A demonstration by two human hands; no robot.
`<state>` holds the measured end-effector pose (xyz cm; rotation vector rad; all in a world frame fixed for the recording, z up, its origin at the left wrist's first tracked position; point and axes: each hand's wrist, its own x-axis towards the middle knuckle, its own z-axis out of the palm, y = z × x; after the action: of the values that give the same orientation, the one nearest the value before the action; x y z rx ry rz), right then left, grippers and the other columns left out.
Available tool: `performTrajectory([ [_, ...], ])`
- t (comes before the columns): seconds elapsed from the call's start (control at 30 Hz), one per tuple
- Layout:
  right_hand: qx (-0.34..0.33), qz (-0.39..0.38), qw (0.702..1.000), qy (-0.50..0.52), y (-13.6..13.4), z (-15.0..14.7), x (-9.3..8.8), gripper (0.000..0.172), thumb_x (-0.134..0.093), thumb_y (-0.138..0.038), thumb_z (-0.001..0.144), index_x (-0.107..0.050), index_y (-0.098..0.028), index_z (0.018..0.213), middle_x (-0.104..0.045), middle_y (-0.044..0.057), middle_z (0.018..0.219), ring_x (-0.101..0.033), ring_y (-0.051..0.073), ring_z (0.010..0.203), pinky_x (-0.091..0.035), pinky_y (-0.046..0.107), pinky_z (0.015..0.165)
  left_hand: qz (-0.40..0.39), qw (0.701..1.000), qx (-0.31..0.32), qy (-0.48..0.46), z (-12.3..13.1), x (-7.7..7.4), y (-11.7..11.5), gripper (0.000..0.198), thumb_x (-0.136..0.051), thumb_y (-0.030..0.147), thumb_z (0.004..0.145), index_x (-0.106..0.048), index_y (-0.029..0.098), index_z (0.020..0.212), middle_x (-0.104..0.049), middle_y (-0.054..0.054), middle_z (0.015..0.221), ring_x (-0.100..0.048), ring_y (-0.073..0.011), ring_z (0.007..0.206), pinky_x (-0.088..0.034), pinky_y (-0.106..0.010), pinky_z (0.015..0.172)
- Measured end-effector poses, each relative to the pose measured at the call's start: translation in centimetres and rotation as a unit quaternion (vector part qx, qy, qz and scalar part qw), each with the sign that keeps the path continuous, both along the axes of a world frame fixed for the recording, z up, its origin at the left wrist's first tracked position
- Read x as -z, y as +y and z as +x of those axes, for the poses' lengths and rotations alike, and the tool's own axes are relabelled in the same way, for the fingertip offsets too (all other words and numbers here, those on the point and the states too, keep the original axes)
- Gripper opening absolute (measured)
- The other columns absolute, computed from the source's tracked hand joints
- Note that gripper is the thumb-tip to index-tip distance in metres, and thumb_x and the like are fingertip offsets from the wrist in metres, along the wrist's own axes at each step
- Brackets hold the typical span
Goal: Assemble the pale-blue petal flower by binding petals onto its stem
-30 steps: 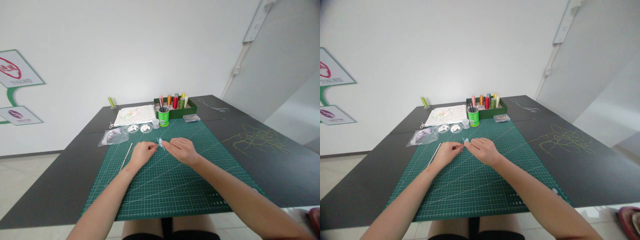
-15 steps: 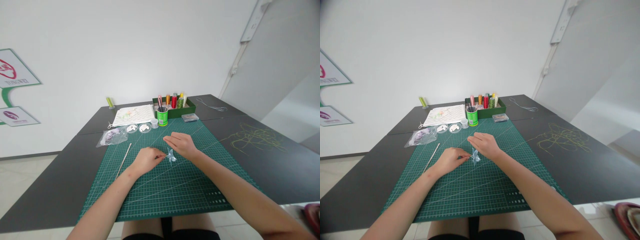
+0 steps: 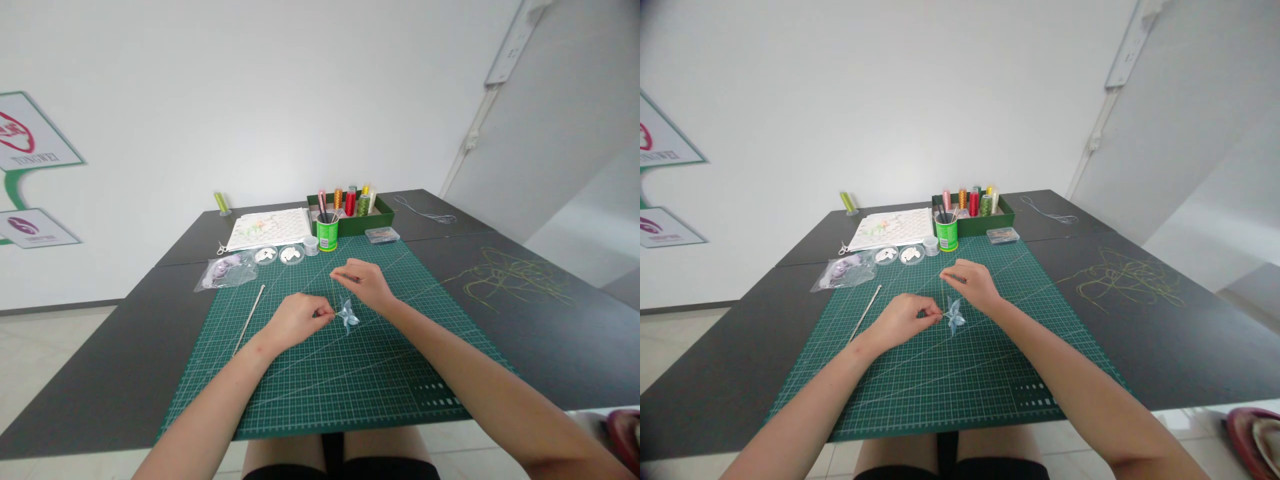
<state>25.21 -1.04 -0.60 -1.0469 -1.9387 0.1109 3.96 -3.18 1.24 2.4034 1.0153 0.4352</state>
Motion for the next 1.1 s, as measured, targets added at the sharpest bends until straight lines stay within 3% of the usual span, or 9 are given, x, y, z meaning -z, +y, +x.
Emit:
performTrajectory([
  [0.23, -0.034, 0.046, 0.998, 0.000, -1.4, -0.9, -1.0, 0.024, -0.058, -0.033, 0.097, -0.076, -0.020, 0.089, -0.061, 0.000, 0.068, -0.056, 0.011, 0.062, -0.042, 0.022, 0.060, -0.038, 0.999, -0.028, -0.003, 0.0, 0.4, 0.4, 0.014, -0.061, 0.023, 0.084, -0.074, 0.023, 0.077, -0.074, 0.004, 0.074, -0.066, -0.0131, 0.068, -0.042, -0.022, 0.064],
  [0.37, -0.016, 0.045, 0.999, -0.015, -1.3, -0.8, -0.8, 0.025, -0.056, -0.034, 0.098, -0.075, -0.020, 0.089, -0.060, 0.000, 0.067, -0.054, 0.010, 0.060, -0.041, 0.022, 0.060, -0.042, 0.999, -0.027, -0.005, 0.0, 0.5, 0.4, 0.013, -0.062, 0.024, 0.084, -0.074, 0.023, 0.078, -0.074, 0.004, 0.075, -0.066, -0.0131, 0.069, -0.042, -0.022, 0.064],
  [0.9, 0.033, -0.079, 0.996, -0.028, 1.6, 1.1, 1.3, 0.017, -0.064, -0.027, 0.090, -0.077, -0.019, 0.084, -0.048, -0.003, 0.060, -0.046, 0.011, 0.057, -0.033, 0.024, 0.060, 0.049, 0.999, -0.004, -0.022, -0.1, 0.1, 0.2, 0.007, -0.061, 0.025, 0.089, -0.069, 0.026, 0.089, -0.074, 0.008, 0.077, -0.068, -0.0123, 0.073, -0.043, -0.024, 0.072],
  [1.1, -0.001, -0.130, 0.991, -0.009, 2.2, 1.3, 1.9, 0.017, -0.064, -0.027, 0.088, -0.077, -0.019, 0.081, -0.047, -0.003, 0.059, -0.046, 0.011, 0.057, -0.033, 0.025, 0.060, 0.083, 0.993, -0.031, -0.076, -0.2, -0.3, 0.0, 0.005, -0.059, 0.024, 0.089, -0.064, 0.024, 0.089, -0.071, 0.006, 0.076, -0.066, -0.0136, 0.073, -0.044, -0.025, 0.073],
])
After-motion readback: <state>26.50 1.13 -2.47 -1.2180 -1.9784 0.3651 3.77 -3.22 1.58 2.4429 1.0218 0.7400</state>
